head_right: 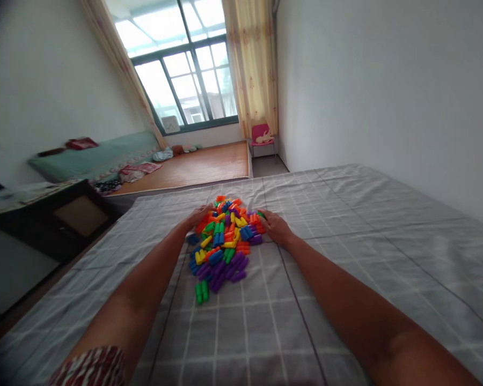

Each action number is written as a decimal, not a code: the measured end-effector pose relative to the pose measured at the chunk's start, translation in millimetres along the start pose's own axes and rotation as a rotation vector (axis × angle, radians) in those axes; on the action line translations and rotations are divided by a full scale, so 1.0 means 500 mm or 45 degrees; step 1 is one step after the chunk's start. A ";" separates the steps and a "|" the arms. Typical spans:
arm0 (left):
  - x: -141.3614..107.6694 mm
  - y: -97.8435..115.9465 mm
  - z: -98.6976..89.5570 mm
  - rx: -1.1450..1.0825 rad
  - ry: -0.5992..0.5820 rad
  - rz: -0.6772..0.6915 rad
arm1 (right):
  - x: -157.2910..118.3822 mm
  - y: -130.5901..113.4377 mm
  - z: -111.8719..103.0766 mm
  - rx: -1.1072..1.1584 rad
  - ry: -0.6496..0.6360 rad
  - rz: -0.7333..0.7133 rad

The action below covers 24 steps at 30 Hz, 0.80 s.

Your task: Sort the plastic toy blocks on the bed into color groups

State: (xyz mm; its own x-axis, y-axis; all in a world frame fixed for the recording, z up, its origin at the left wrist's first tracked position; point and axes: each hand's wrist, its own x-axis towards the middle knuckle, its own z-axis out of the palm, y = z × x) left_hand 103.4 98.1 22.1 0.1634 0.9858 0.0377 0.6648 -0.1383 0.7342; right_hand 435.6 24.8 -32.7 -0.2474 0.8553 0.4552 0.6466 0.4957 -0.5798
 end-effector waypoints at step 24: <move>-0.211 0.207 0.107 0.053 0.173 0.625 | -0.002 -0.033 -0.041 0.074 0.037 0.142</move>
State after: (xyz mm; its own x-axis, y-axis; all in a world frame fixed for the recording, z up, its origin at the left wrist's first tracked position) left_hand 193.7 -25.4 57.9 0.3696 0.8066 0.4612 0.5625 -0.5893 0.5800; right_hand 440.0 12.5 -9.6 -0.1544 0.9014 0.4045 0.6261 0.4060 -0.6657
